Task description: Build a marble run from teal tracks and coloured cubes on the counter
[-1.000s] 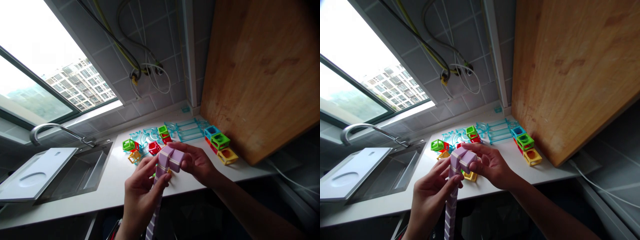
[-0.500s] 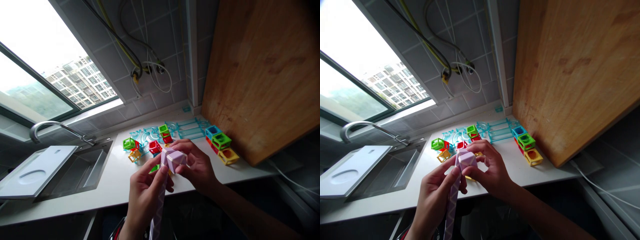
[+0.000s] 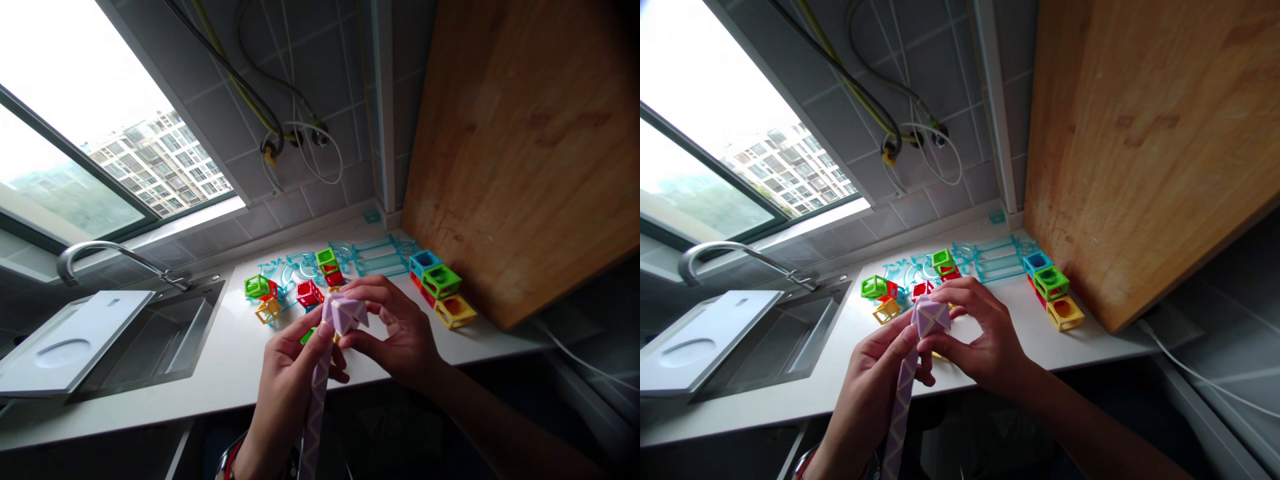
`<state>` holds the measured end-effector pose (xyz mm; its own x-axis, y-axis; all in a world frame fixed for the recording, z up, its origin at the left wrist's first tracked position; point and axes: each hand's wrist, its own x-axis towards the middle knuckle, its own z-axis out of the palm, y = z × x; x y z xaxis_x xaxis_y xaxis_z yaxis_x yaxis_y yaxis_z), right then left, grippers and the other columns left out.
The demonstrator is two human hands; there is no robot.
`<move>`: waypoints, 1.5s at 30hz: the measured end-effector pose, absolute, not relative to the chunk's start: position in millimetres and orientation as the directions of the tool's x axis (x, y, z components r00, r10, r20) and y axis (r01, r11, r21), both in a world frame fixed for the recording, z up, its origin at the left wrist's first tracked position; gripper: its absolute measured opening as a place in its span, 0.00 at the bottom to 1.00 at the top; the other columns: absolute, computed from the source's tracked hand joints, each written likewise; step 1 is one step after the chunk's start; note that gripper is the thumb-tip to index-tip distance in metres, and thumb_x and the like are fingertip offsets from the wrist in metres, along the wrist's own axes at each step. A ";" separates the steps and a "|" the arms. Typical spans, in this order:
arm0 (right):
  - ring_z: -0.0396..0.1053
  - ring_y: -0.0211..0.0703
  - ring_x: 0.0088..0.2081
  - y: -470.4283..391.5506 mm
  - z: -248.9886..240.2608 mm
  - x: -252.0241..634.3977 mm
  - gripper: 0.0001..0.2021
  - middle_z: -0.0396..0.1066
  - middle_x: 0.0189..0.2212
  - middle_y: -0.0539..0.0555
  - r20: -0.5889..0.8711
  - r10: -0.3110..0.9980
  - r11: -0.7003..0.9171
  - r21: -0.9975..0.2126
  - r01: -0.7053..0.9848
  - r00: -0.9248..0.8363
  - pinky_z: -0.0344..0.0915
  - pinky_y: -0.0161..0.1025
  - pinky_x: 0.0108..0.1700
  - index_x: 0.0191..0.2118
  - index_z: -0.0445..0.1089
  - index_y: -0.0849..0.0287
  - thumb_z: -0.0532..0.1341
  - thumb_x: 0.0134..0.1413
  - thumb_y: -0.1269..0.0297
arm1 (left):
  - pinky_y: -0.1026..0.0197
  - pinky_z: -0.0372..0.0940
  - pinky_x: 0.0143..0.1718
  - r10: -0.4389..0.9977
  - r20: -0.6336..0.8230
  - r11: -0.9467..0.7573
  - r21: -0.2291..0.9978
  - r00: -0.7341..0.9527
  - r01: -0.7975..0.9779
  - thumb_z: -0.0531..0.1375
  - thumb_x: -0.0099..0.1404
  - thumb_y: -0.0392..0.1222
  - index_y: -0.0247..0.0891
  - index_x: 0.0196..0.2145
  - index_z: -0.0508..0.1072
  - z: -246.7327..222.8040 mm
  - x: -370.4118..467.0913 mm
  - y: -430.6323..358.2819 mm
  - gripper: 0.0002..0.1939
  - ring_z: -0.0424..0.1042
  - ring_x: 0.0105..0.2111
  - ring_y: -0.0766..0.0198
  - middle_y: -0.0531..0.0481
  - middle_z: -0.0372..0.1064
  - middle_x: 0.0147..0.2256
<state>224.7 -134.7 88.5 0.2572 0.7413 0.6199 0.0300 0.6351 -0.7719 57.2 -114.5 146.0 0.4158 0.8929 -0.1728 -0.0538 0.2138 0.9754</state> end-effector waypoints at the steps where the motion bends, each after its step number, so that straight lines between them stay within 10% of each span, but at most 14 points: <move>1: 0.71 0.54 0.58 -134.5 89.2 226.3 0.24 0.72 0.53 0.56 0.634 0.738 0.643 -0.765 0.047 0.230 0.76 0.48 0.53 0.55 0.75 0.47 0.76 0.53 0.63 | 0.64 0.73 0.27 0.884 -0.173 0.221 0.973 0.435 -0.062 0.67 0.68 0.49 0.32 0.62 0.74 144.3 55.5 -113.5 0.29 0.70 0.24 0.68 0.51 0.72 0.25; 10: 0.68 0.57 0.62 -142.2 97.2 231.5 0.35 0.69 0.61 0.57 0.487 0.860 0.491 -0.871 0.014 0.153 0.73 0.47 0.57 0.63 0.69 0.45 0.78 0.49 0.56 | 0.68 0.71 0.29 0.900 -0.170 0.209 0.976 0.400 -0.056 0.72 0.63 0.45 0.35 0.59 0.76 138.4 47.7 -112.4 0.28 0.76 0.25 0.67 0.46 0.79 0.31; 28: 0.76 0.48 0.48 -144.5 103.9 254.3 0.16 0.75 0.50 0.55 0.322 0.945 0.319 -0.946 -0.060 -0.055 0.78 0.41 0.45 0.52 0.76 0.52 0.71 0.61 0.58 | 0.64 0.72 0.31 0.895 0.042 -0.154 0.964 0.444 0.218 0.75 0.58 0.42 0.38 0.41 0.83 143.4 46.0 -107.5 0.14 0.76 0.31 0.62 0.47 0.77 0.34; 45: 0.72 0.55 0.60 -149.0 104.8 249.8 0.30 0.75 0.58 0.57 0.766 0.642 0.765 -0.634 0.113 -0.041 0.71 0.55 0.62 0.64 0.69 0.47 0.73 0.58 0.67 | 0.65 0.74 0.40 0.498 0.591 -0.864 0.406 0.635 0.299 0.70 0.62 0.27 0.42 0.46 0.82 180.4 28.5 -121.5 0.17 0.79 0.38 0.63 0.48 0.78 0.38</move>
<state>249.8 -149.0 104.8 -0.0415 0.6416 0.7660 0.1126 0.7647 -0.6344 28.5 -121.5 180.4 0.6351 0.4977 0.5908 0.2991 -0.8636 0.4059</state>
